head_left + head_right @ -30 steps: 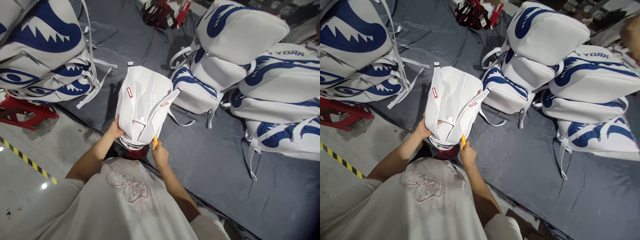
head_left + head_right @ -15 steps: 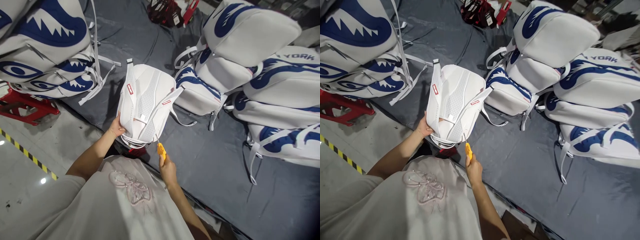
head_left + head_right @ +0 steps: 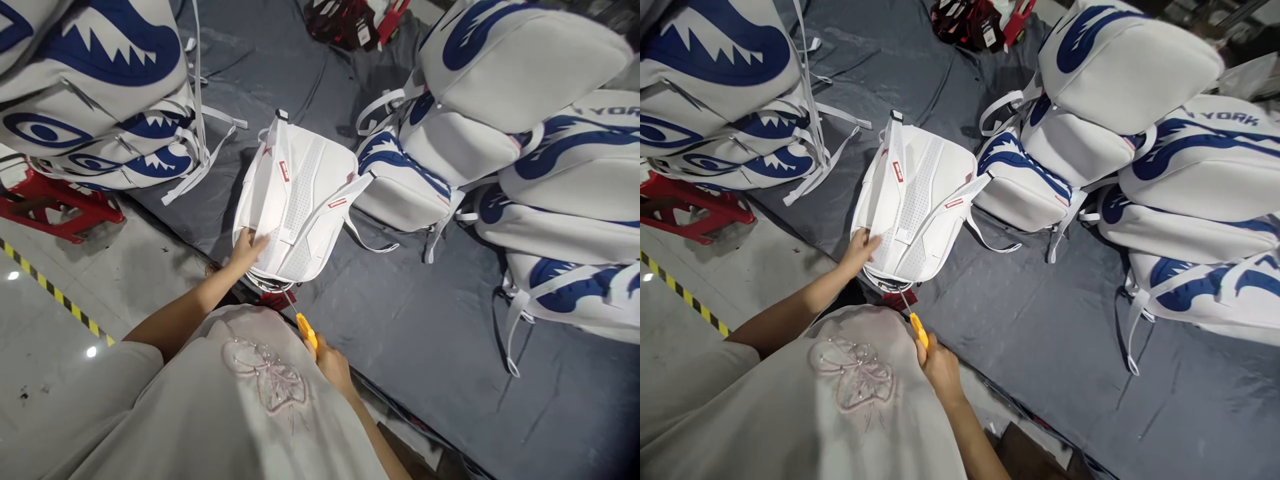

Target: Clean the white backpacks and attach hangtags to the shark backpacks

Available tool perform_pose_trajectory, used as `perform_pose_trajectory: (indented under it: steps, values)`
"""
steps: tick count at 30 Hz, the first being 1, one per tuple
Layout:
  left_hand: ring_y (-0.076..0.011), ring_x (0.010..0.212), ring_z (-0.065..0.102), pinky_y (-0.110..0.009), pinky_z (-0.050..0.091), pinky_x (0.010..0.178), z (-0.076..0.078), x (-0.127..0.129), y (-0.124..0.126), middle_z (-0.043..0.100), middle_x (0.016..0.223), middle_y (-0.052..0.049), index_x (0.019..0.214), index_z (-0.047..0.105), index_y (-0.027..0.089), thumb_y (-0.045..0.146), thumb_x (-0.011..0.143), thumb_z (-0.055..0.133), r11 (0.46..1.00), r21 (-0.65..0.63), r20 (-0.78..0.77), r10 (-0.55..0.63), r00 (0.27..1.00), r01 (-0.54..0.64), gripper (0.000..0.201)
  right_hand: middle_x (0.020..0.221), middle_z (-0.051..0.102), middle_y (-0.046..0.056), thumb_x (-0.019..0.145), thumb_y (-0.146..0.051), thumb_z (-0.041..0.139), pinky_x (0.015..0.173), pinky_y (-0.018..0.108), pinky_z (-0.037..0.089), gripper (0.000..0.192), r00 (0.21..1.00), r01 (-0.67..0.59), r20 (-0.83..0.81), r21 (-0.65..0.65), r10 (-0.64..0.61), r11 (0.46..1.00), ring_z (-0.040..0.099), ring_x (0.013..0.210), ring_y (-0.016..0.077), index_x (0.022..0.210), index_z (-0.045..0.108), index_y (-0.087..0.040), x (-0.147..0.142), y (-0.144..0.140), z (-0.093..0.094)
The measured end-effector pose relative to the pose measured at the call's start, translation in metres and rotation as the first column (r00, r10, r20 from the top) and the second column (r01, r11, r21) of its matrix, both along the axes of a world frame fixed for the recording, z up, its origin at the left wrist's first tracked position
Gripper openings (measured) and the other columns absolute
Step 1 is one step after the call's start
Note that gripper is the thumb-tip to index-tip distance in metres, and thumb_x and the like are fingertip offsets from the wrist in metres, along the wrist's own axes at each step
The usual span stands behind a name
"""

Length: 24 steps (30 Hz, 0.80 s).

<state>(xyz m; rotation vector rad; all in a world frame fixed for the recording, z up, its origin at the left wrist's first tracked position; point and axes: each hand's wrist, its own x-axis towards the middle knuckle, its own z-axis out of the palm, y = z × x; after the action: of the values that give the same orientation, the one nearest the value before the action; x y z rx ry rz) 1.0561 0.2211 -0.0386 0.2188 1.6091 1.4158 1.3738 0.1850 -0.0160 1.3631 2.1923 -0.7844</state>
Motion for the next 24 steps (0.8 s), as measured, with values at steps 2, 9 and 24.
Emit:
perform_pose_trajectory:
  steps: [2,9,24]
  values:
    - [-0.0347,0.146,0.032,-0.044,0.045,0.109,-0.003,0.013,-0.017,0.034,0.159,-0.017,0.148,0.040,0.019,0.023,0.064,0.087,0.979,-0.066,-0.437,-0.203,0.876,0.194,0.096,0.079,0.073,0.009,0.103,-0.038,0.034,0.058,0.027,0.033,0.036,0.997,-0.051,0.057,-0.036,0.053,0.998,0.070,0.073,0.0226,0.112,0.062,-0.017,-0.019,0.011,0.005]
    - [-0.0414,0.153,0.003,-0.064,0.013,0.121,-0.022,0.027,-0.029,0.004,0.167,-0.016,0.157,0.025,0.026,0.020,0.074,0.078,0.650,-0.583,-0.807,-0.530,-0.259,0.487,0.099,0.099,0.074,0.017,0.104,-0.041,0.035,0.067,0.030,0.041,0.042,0.991,-0.052,0.113,-0.125,0.067,0.991,0.072,0.091,0.0274,0.121,0.062,-0.013,-0.050,0.023,0.010]
    - [-0.0278,0.130,0.056,-0.050,0.031,0.120,0.004,0.013,0.006,0.066,0.132,-0.008,0.141,0.056,0.026,0.009,0.072,0.050,0.774,-0.329,-0.901,-0.428,0.065,0.541,0.071,0.079,0.073,0.009,0.100,-0.048,0.031,0.062,0.027,0.045,0.047,0.918,0.125,-0.369,-0.074,-0.143,0.989,0.067,0.068,0.0203,0.099,0.067,-0.017,-0.020,0.009,-0.001]
